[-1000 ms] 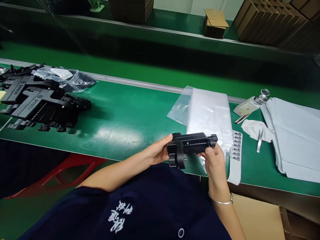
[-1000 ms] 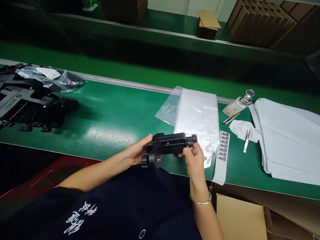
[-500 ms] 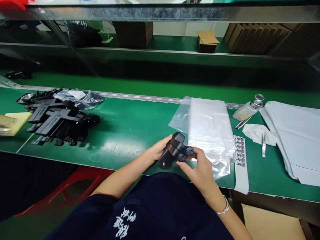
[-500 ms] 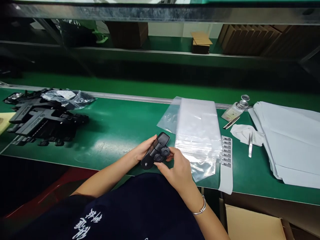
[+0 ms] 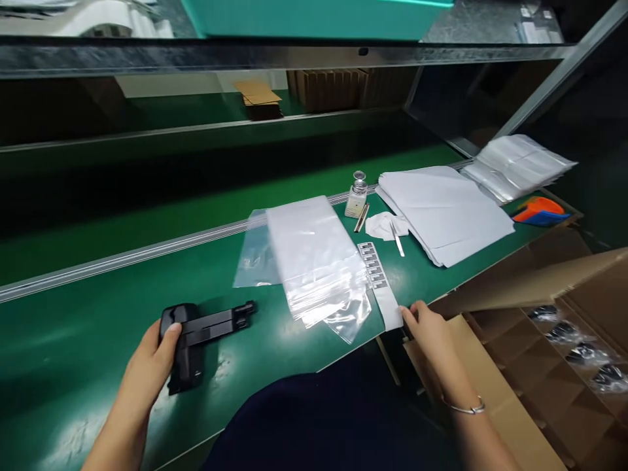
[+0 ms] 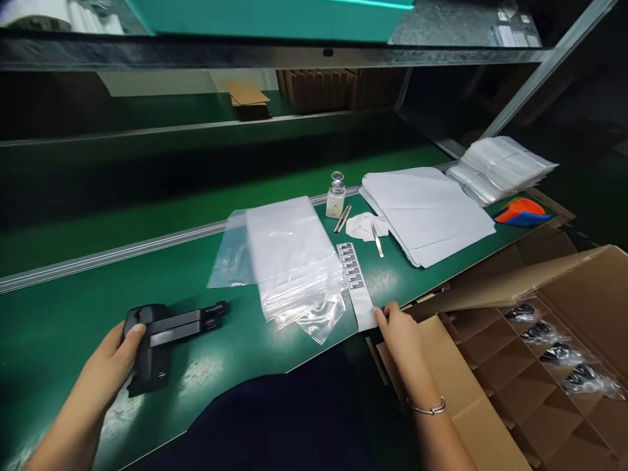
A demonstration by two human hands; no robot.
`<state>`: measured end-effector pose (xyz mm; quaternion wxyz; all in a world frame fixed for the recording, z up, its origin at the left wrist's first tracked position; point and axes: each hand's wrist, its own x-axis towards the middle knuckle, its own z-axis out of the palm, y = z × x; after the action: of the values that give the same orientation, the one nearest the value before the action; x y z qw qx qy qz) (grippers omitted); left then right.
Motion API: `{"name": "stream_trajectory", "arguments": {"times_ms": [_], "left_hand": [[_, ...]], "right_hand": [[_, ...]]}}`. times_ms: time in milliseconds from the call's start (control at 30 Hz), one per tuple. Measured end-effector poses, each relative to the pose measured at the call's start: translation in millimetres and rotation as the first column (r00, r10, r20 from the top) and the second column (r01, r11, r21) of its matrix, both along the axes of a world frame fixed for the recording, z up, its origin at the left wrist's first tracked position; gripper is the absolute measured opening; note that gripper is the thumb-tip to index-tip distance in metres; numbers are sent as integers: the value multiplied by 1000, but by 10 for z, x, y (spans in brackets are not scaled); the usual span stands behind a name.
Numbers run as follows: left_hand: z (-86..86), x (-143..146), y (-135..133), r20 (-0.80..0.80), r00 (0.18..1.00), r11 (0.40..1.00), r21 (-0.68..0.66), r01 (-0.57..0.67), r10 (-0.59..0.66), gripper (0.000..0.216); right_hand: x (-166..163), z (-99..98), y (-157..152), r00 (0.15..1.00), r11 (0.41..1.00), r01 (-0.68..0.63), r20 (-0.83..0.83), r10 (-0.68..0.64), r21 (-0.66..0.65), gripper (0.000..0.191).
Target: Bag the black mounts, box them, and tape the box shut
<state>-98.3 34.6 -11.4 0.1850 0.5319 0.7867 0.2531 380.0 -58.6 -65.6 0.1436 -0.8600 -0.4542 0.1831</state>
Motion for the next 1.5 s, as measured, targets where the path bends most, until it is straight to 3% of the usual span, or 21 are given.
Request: {"name": "stream_trajectory", "arguments": {"times_ms": [67,133,167,233,300,333,367,467,567,667,733,867,1033,1067,1133,1167,1233,1300,1367,1433,1500], "left_hand": [[128,172,-47,-242,970,995,98,13,11,58],[215,498,-75,-272,958,976,168,139,-89,58],[225,718,-82,-182,963,961,156,229,-200,54],[169,1257,-81,169,893,908,57,414,-417,44],[27,1864,-68,558,638,721,-98,686,-531,44],[-61,2162,-57,718,503,624,-123,772,-481,51],[-152,2440,-46,815,429,589,-137,796,-390,60],[-377,3069,-7,946,281,627,-123,769,-159,69],[-488,3342,32,958,219,699,-28,715,-185,44],[-523,3385,68,889,288,685,39,728,-357,25],[-531,3379,80,823,345,658,46,752,-452,19],[-541,3384,66,750,363,609,65,791,-552,14],[-568,3376,99,724,368,580,55,813,-583,23],[-577,3377,122,724,348,569,73,819,-595,26],[-591,3393,175,731,317,561,108,821,-605,32],[-588,3407,199,732,316,561,109,820,-604,36],[-536,3430,224,690,352,538,64,841,-632,42],[-401,3407,212,546,409,477,-19,879,-731,47],[-185,3275,176,328,449,445,-92,891,-831,57],[62,2984,159,167,479,465,-117,877,-862,56],[269,2514,197,77,563,557,-81,826,-823,46]], "right_hand": [[-79,-145,-111,983,997,13,-182,2,82,25],[-182,-275,-181,907,968,91,-420,15,232,24],[-223,-322,-204,845,943,150,-533,34,298,25],[-272,-371,-239,709,885,271,-700,83,379,27],[-282,-366,-272,606,836,349,-782,144,424,29],[-279,-353,-292,576,820,364,-799,174,441,29],[-274,-341,-316,556,811,366,-806,203,456,28],[-255,-332,-401,538,820,305,-798,272,485,23],[-192,-344,-444,587,826,260,-761,276,500,26],[-69,-295,-363,770,759,306,-618,158,575,21],[12,-236,-237,862,739,251,-491,122,625,16],[60,-190,34,921,743,47,-317,226,667,15],[22,-224,66,974,677,-173,21,226,715,14],[30,-216,39,978,658,-155,20,208,737,12],[58,-184,-1,979,597,43,-153,135,801,11],[69,-168,-1,941,554,204,-318,117,807,11],[72,-158,61,718,537,495,-670,190,683,14],[39,-193,207,391,652,584,-872,295,483,19],[-11,-262,415,184,765,542,-938,296,347,24],[-50,-328,647,135,795,528,-954,269,299,27],[-67,-353,860,162,775,546,-948,273,317,29]]}}
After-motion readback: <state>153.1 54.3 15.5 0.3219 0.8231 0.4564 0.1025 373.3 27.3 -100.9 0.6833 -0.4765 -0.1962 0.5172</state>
